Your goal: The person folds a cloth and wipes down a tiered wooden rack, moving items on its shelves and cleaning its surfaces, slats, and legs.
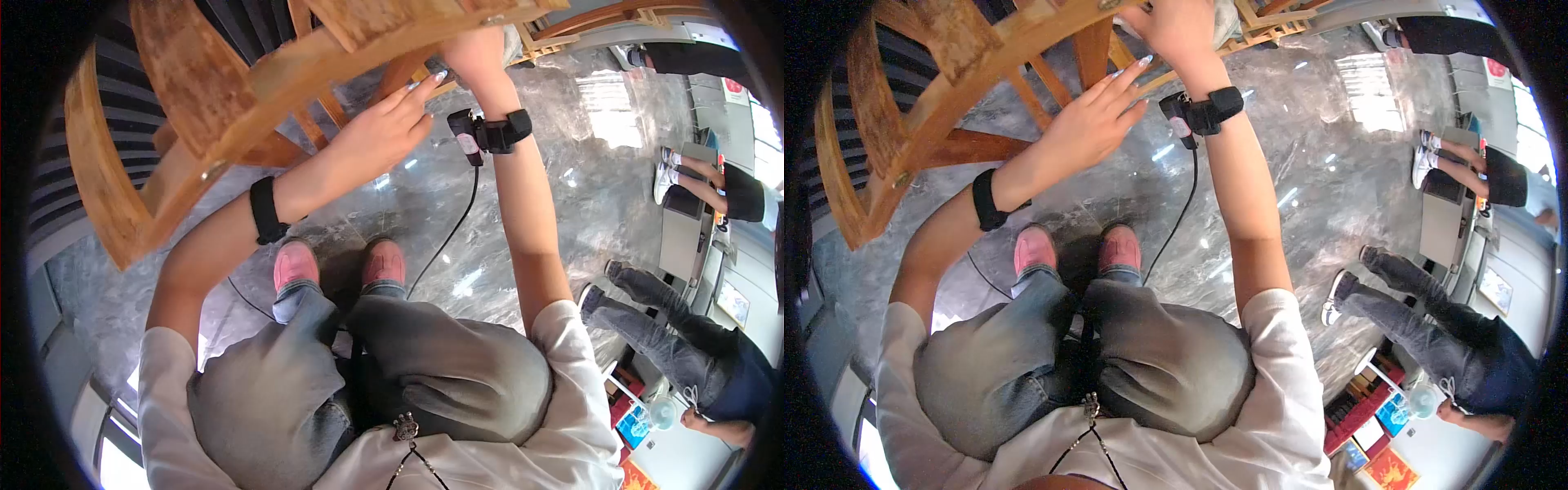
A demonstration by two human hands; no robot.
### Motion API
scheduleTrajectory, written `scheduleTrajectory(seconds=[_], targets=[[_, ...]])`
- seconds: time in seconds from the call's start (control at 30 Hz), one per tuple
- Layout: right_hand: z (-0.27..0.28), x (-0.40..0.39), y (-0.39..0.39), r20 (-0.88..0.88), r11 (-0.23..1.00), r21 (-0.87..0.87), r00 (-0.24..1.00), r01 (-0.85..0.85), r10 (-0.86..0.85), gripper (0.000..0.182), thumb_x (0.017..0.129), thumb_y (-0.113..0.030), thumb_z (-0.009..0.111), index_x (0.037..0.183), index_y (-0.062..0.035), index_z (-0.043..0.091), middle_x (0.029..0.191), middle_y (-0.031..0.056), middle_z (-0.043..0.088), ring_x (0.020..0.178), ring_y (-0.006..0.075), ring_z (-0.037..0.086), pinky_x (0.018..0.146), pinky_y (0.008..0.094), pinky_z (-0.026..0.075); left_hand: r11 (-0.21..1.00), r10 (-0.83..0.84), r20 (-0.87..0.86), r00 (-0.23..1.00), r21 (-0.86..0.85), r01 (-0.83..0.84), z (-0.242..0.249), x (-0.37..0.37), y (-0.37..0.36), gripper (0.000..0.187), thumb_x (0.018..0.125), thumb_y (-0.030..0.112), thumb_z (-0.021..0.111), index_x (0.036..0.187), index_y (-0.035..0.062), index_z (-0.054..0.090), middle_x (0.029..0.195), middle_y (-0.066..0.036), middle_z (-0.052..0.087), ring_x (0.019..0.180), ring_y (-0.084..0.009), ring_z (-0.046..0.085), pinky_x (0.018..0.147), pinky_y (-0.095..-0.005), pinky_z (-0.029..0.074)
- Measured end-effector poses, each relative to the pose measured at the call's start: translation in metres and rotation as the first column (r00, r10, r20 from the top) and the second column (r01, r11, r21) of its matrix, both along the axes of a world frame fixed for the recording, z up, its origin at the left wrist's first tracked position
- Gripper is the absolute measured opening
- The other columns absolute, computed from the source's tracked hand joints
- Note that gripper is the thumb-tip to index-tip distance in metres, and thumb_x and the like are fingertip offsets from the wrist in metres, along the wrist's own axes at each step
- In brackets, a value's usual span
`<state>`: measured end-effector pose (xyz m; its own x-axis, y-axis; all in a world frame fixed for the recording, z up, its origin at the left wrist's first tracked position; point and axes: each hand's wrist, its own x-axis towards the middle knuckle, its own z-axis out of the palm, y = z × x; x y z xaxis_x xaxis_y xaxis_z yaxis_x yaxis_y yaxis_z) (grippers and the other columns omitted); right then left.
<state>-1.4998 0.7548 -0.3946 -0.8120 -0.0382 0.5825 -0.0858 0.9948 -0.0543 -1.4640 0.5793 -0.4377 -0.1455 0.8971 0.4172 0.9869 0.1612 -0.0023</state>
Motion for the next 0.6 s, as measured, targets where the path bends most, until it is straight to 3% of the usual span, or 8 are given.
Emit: scheduleTrajectory(seconds=[0.07,0.2,0.33,0.4,0.53,0.6], targets=[[-0.004,0.002,0.003,-0.016,1.000,0.017,1.000,0.016,-0.016,0.028,0.070,-0.019,0.064,0.094,-0.0058,0.059,0.088,0.0133,0.058,0.079,0.0270,0.057,0.068,0.0402,0.043,0.993,0.033,-0.183,0.983,-0.104,-0.053,-0.002,0.001,0.001,0.039,0.071,0.018,0.055,0.105,0.0010,0.055,0.120,-0.015,0.047,0.129,-0.0285,0.024,0.102,-0.0376,0.026],[-0.013,0.005,0.009,-0.097,0.995,0.080,0.994,0.060,-0.052,0.026,0.067,-0.021,0.067,0.088,-0.0049,0.062,0.076,0.0110,0.062,0.067,0.0272,0.060,0.060,0.0352,0.046,0.992,-0.011,-0.184,0.983,-0.124,-0.012,0.002,-0.002,0.000,0.036,0.072,0.022,0.052,0.099,-0.0023,0.055,0.121,-0.018,0.047,0.129,-0.0288,0.024,0.102,-0.0336,0.025],[-0.007,0.010,0.007,-0.108,0.991,0.006,0.985,0.136,-0.134,0.027,0.060,-0.025,0.069,0.080,-0.0083,0.062,0.067,0.0108,0.059,0.061,0.0341,0.056,0.055,0.0398,0.044,0.992,0.002,-0.093,0.996,-0.122,-0.013,0.000,-0.003,0.001,0.042,0.073,0.026,0.052,0.104,-0.0021,0.053,0.133,-0.020,0.034,0.132,-0.0268,0.018,0.104,-0.0342,0.019],[-0.004,0.017,0.004,-0.240,1.000,0.023,0.971,0.013,-0.007,0.033,0.063,-0.034,0.069,0.081,-0.0068,0.063,0.060,0.0084,0.056,0.057,0.0257,0.054,0.055,0.0350,0.038,0.983,-0.007,-0.083,0.997,-0.182,-0.009,0.003,-0.003,-0.001,0.047,0.072,0.030,0.054,0.108,-0.0004,0.051,0.136,-0.017,0.030,0.132,-0.0266,0.016,0.105,-0.0349,0.017],[-0.001,0.046,0.004,-0.217,0.999,0.014,0.975,0.047,-0.042,0.035,0.065,-0.033,0.068,0.090,-0.0083,0.063,0.061,0.0076,0.056,0.060,0.0229,0.055,0.057,0.0328,0.038,0.984,-0.037,0.008,0.999,-0.174,0.038,0.003,-0.004,-0.003,0.049,0.072,0.032,0.059,0.111,0.0024,0.054,0.137,-0.015,0.028,0.132,-0.0288,0.014,0.106,-0.0371,0.015],[0.002,0.069,0.007,-0.205,0.993,0.003,0.972,0.120,-0.117,0.037,0.062,-0.024,0.072,0.094,-0.0092,0.063,0.068,0.0108,0.060,0.065,0.0249,0.059,0.057,0.0334,0.043,0.992,-0.062,0.087,0.994,-0.106,0.071,0.005,-0.005,-0.003,0.044,0.070,0.031,0.060,0.105,0.0044,0.055,0.135,-0.014,0.033,0.132,-0.0276,0.016,0.105,-0.0371,0.017]])
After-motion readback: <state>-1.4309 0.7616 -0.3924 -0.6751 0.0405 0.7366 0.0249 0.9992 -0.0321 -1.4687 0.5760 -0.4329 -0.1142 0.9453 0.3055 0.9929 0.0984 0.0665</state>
